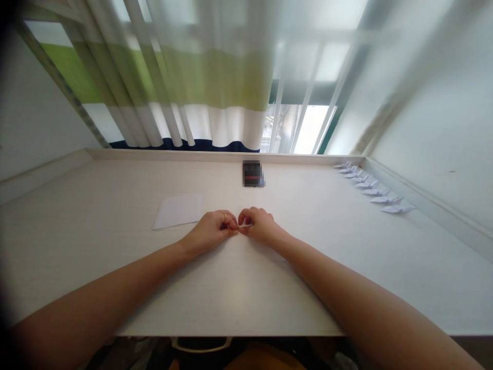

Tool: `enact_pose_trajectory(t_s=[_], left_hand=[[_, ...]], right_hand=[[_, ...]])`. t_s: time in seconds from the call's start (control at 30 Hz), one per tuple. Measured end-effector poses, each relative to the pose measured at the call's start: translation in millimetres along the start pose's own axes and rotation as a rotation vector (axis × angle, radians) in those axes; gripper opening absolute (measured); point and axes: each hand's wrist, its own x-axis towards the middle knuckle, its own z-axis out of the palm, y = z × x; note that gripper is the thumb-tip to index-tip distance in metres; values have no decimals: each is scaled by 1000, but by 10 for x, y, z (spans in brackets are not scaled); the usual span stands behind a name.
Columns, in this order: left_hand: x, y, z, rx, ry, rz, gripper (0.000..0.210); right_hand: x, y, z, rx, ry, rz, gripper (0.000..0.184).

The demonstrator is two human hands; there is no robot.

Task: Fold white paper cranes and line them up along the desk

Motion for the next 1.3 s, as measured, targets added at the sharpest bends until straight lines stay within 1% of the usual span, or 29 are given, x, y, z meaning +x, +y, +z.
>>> enact_pose_trajectory(t_s=[0.17,0.33,0.47,0.57,0.6,0.67,0.8,0.9,1.0,1.07,1.17,1.23,1.3], left_hand=[[15,7,-17,28,-20,13,8],[14,-28,-28,-38,-55,-5,8],[0,-45,-42,-32,-42,-34,9],[-14,-22,-61,36,-47,-103,16],[-20,-10,-65,52,-56,-102,19],[-36,10,-67,47,-46,-85,21],[-66,24,-35,-56,-40,-6,25],[-82,20,-11,-108,-60,38,20],[-97,28,-10,-192,-121,83,20],[-104,40,-21,-242,-137,97,21],[-102,52,-37,-277,-86,39,21],[-90,46,-36,-333,-54,-25,20],[-71,30,-26,-433,-31,-73,21]], right_hand=[[22,19,-11,7,-25,-2,12],[12,27,-18,16,-43,-21,13],[-49,15,-28,-7,8,-15,9],[-127,-9,-36,-36,44,25,10],[-153,-20,-36,-46,49,34,11],[-199,-45,-27,-53,61,18,11],[-273,-96,4,-67,55,-50,8],[-313,-115,15,-62,52,-107,6],[-333,-112,10,5,82,-150,11],[-336,-107,6,73,118,-185,13],[-326,-103,8,173,196,-226,11],[-308,-100,13,256,242,-215,10],[-282,-90,19,391,279,-189,13]])
